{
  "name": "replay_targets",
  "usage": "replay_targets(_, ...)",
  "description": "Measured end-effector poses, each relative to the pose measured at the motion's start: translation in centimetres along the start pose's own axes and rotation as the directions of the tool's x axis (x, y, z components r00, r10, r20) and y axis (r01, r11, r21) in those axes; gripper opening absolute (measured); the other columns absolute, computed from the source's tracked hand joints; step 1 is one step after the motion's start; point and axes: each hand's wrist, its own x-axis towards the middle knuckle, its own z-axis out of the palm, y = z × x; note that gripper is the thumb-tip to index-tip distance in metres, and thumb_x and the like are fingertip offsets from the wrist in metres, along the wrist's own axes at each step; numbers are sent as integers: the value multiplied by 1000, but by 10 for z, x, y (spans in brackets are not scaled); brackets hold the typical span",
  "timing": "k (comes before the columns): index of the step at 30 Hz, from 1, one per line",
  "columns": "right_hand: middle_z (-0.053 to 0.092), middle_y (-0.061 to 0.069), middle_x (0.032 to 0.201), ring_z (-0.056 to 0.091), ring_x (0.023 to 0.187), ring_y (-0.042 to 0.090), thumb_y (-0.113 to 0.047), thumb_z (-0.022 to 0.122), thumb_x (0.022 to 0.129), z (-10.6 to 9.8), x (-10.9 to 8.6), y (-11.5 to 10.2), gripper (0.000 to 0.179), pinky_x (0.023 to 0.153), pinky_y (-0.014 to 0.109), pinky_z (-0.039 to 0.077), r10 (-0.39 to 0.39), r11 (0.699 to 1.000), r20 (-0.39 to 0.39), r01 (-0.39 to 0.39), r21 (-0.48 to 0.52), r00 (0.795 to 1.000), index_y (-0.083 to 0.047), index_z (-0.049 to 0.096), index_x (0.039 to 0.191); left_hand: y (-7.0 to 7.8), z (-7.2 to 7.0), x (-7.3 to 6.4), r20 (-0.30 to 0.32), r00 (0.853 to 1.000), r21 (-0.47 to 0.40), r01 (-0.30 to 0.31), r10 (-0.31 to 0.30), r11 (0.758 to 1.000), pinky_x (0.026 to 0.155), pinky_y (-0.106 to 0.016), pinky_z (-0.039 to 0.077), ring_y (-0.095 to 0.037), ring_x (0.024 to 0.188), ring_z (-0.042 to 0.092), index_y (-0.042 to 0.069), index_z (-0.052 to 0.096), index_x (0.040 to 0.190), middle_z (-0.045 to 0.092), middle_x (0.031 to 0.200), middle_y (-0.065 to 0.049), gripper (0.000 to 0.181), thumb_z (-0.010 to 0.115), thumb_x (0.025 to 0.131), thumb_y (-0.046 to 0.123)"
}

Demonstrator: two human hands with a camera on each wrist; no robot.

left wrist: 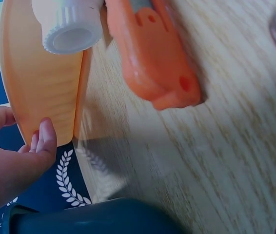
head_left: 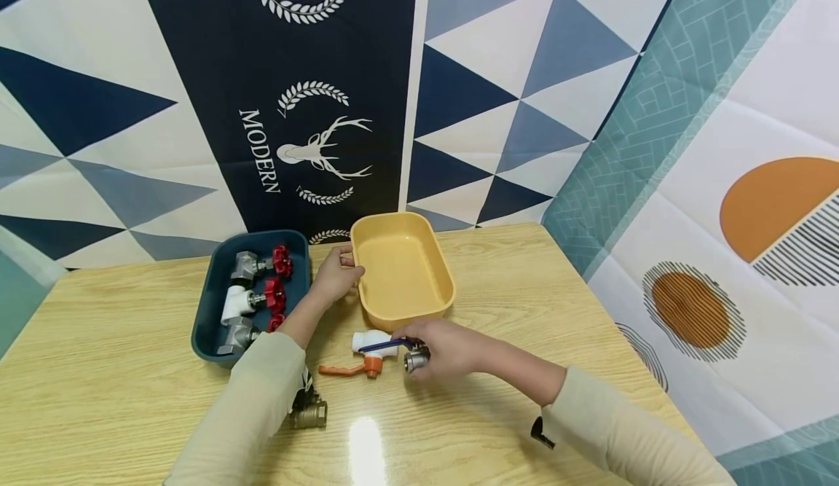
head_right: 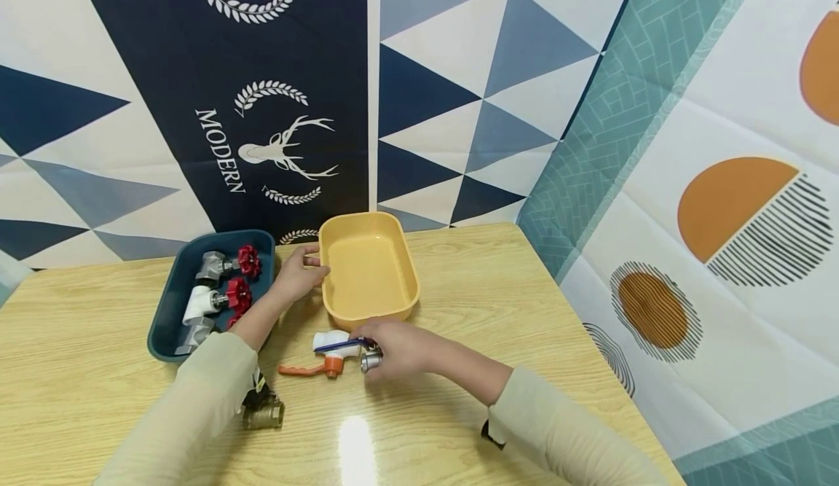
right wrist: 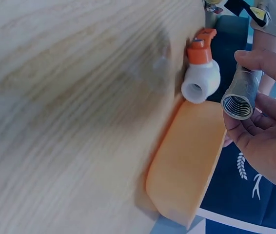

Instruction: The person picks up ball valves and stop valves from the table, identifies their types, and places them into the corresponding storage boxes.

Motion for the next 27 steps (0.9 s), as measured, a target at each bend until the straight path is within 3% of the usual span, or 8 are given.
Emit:
replay_targets(4, 59, 1, 101, 46, 80, 8, -19, 72, 77, -6, 0, 1, 54, 67, 19, 39, -1, 1000, -32, 0, -22, 999, -11, 56, 127, 0, -1, -2, -6, 1000, 0, -19, 19, 1000, 68, -27, 48, -22, 85, 59, 2, 35, 136, 54, 112, -18, 53, 56, 89, 11)
replay_targets(8, 57, -1, 97, 45, 79, 8, -19, 72, 77, -12, 1, 3, 52, 66, 19, 39, 3, 999, -54, -5, -37, 999, -11, 56, 126, 0, -1, -1, 0, 1000, -1, -6, 6, 1000, 72, -27, 49, -25, 91, 59, 4, 35, 138, 54, 116, -18, 54, 57, 89, 12)
replay_targets(15, 54, -2, 93, 46, 76, 9, -18, 74, 77, -19, 1, 7, 51, 64, 20, 39, 35, 999, -50, -36, -11, 998, -11, 57, 124, 2, 0, 0, 10, 1000, 17, 22, -22, 1000, 73, -25, 48, -24, 96, 58, 7, 33, 140, 53, 120, -17, 56, 57, 91, 14)
replay_targets(27, 55, -1, 95, 47, 79, 10, -17, 73, 76, -28, 2, 15, 49, 67, 22, 41, 58, 998, -54, -60, -26, 997, -11, 57, 123, 2, 0, -1, 5, 1000, 22, 16, -17, 1000, 72, -25, 47, -25, 95, 57, 7, 33, 141, 53, 118, -17, 57, 57, 90, 15)
